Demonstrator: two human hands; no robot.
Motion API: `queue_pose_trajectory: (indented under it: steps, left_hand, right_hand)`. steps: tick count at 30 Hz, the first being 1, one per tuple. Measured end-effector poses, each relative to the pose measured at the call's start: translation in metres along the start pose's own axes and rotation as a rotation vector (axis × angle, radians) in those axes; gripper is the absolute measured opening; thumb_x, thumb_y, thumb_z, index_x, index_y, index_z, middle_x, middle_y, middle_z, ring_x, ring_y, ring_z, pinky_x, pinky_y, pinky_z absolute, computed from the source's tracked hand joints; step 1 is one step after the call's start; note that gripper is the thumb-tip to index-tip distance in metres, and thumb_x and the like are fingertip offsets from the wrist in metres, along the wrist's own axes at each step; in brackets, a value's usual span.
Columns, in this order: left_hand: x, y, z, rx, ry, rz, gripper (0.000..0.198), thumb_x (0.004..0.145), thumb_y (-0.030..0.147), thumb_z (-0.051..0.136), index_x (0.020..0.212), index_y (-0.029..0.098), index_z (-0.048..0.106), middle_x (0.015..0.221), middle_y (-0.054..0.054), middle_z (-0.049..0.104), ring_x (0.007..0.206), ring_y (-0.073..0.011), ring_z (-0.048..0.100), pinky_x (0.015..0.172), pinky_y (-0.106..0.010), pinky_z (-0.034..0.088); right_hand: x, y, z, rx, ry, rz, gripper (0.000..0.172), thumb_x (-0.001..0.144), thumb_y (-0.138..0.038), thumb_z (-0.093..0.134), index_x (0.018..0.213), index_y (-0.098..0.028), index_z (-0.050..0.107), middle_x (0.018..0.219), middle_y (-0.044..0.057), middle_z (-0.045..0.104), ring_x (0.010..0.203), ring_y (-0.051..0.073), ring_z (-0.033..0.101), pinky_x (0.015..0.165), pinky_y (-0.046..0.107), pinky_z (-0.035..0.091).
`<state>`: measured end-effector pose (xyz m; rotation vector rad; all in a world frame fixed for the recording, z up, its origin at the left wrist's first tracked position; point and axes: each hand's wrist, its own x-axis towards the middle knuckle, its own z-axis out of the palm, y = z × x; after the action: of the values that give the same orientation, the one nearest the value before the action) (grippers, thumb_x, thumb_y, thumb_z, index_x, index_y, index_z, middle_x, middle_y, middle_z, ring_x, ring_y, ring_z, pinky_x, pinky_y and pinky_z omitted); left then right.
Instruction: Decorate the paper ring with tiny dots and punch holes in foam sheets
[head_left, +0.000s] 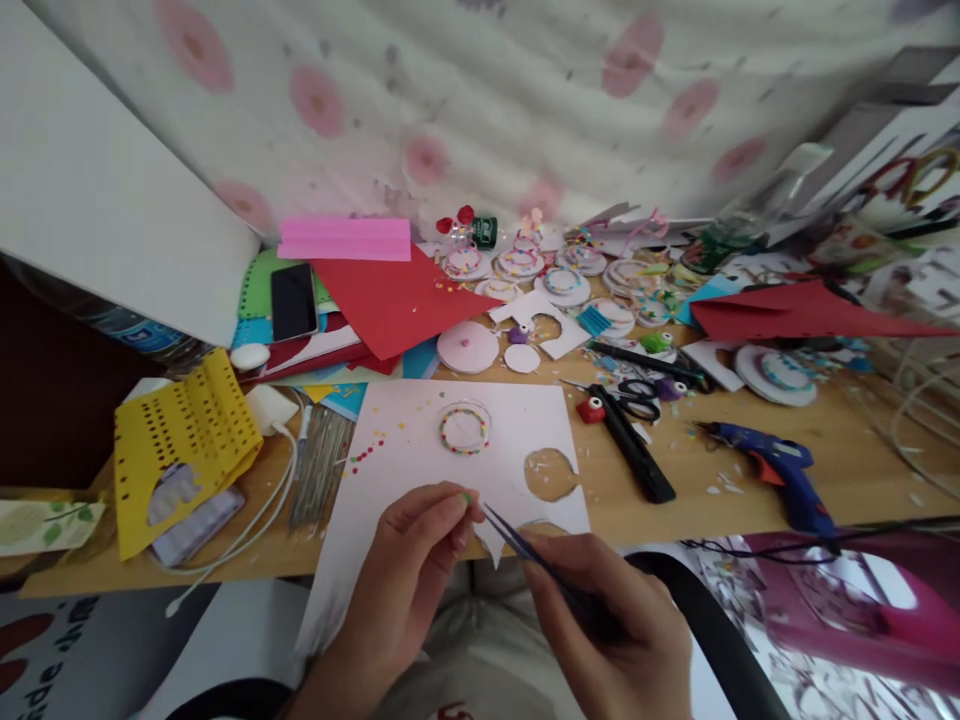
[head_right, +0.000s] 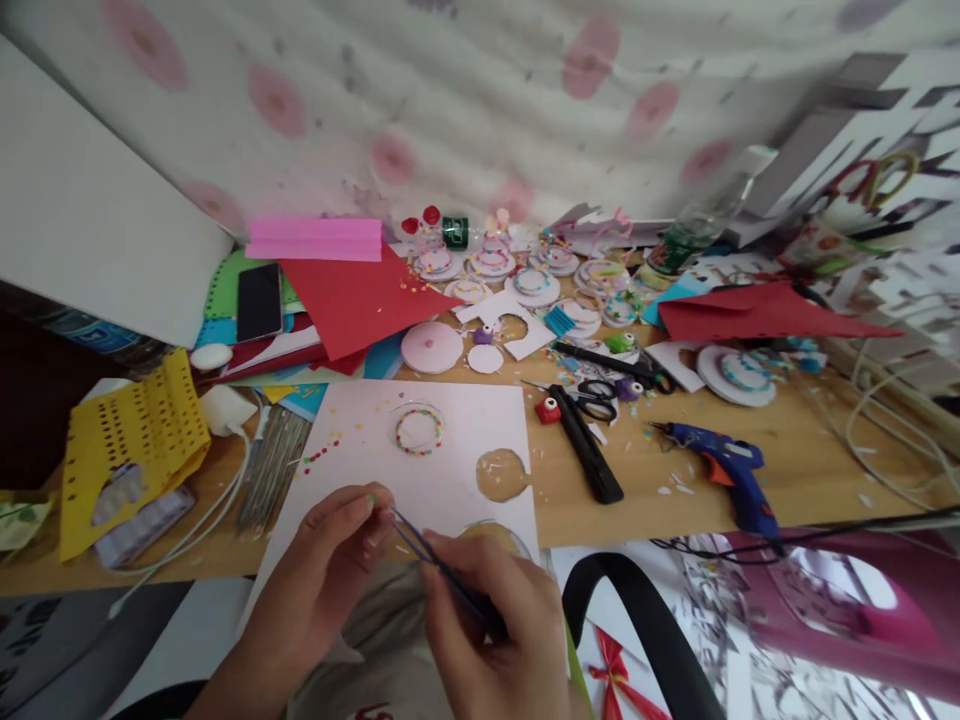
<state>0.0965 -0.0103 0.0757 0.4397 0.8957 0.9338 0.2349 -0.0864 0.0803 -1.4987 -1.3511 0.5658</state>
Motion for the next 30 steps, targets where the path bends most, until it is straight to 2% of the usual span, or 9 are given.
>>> queue_pose_trajectory:
  steps: [5, 9, 13, 25, 27, 30]
  left_hand:
    - [-0.002, -0.008, 0.011, 0.038, 0.003, 0.027, 0.01, 0.066, 0.024, 0.082, 0.071, 0.017, 0.078, 0.064, 0.0, 0.068, 0.056, -0.0043, 0.052, 0.055, -0.01, 0.046]
    - [-0.007, -0.01, 0.011, 0.057, -0.025, 0.045, 0.008, 0.07, 0.025, 0.079, 0.072, 0.017, 0.078, 0.062, 0.001, 0.062, 0.057, -0.0047, 0.05, 0.055, -0.012, 0.044]
    - [-0.01, -0.012, 0.01, 0.071, -0.051, 0.056, 0.007, 0.073, 0.025, 0.076, 0.072, 0.018, 0.078, 0.063, 0.002, 0.058, 0.058, -0.0053, 0.047, 0.055, -0.013, 0.042]
    - [-0.01, -0.014, 0.003, 0.146, -0.044, 0.134, 0.004, 0.072, 0.027, 0.078, 0.072, 0.023, 0.079, 0.074, 0.0, 0.064, 0.064, -0.008, 0.049, 0.056, -0.017, 0.041]
    - [-0.01, -0.016, 0.0, 0.193, -0.069, 0.175, 0.008, 0.075, 0.03, 0.076, 0.073, 0.023, 0.079, 0.075, -0.001, 0.065, 0.065, -0.0088, 0.05, 0.057, -0.018, 0.041]
    - [-0.012, -0.019, 0.0, 0.341, -0.169, 0.257, 0.016, 0.08, 0.036, 0.071, 0.082, 0.022, 0.08, 0.082, -0.005, 0.068, 0.07, -0.013, 0.055, 0.063, -0.023, 0.044]
  right_hand:
    - [-0.005, 0.001, -0.004, 0.017, 0.007, 0.067, 0.006, 0.084, -0.02, 0.063, 0.087, -0.021, 0.068, 0.063, -0.001, 0.067, 0.051, 0.01, 0.061, 0.046, 0.016, 0.047]
    - [-0.005, 0.0, -0.004, 0.046, -0.015, 0.062, 0.008, 0.085, -0.02, 0.061, 0.085, -0.021, 0.07, 0.061, -0.001, 0.066, 0.048, 0.01, 0.06, 0.043, 0.016, 0.045]
    - [-0.007, -0.001, -0.003, 0.023, 0.009, 0.101, 0.008, 0.084, -0.023, 0.063, 0.084, -0.022, 0.071, 0.063, -0.001, 0.067, 0.051, 0.011, 0.062, 0.045, 0.018, 0.046]
    - [-0.017, 0.001, 0.004, -0.01, 0.092, 0.224, 0.007, 0.081, -0.029, 0.068, 0.081, -0.024, 0.072, 0.069, 0.001, 0.07, 0.059, 0.014, 0.063, 0.055, 0.022, 0.049]
    - [-0.015, -0.001, 0.004, 0.019, 0.123, 0.224, 0.007, 0.081, -0.028, 0.068, 0.079, -0.022, 0.072, 0.067, 0.001, 0.07, 0.056, 0.013, 0.062, 0.052, 0.021, 0.047]
    - [-0.01, -0.001, 0.004, 0.098, 0.124, 0.181, 0.009, 0.083, -0.024, 0.065, 0.076, -0.02, 0.068, 0.061, 0.0, 0.066, 0.049, 0.011, 0.057, 0.045, 0.019, 0.043]
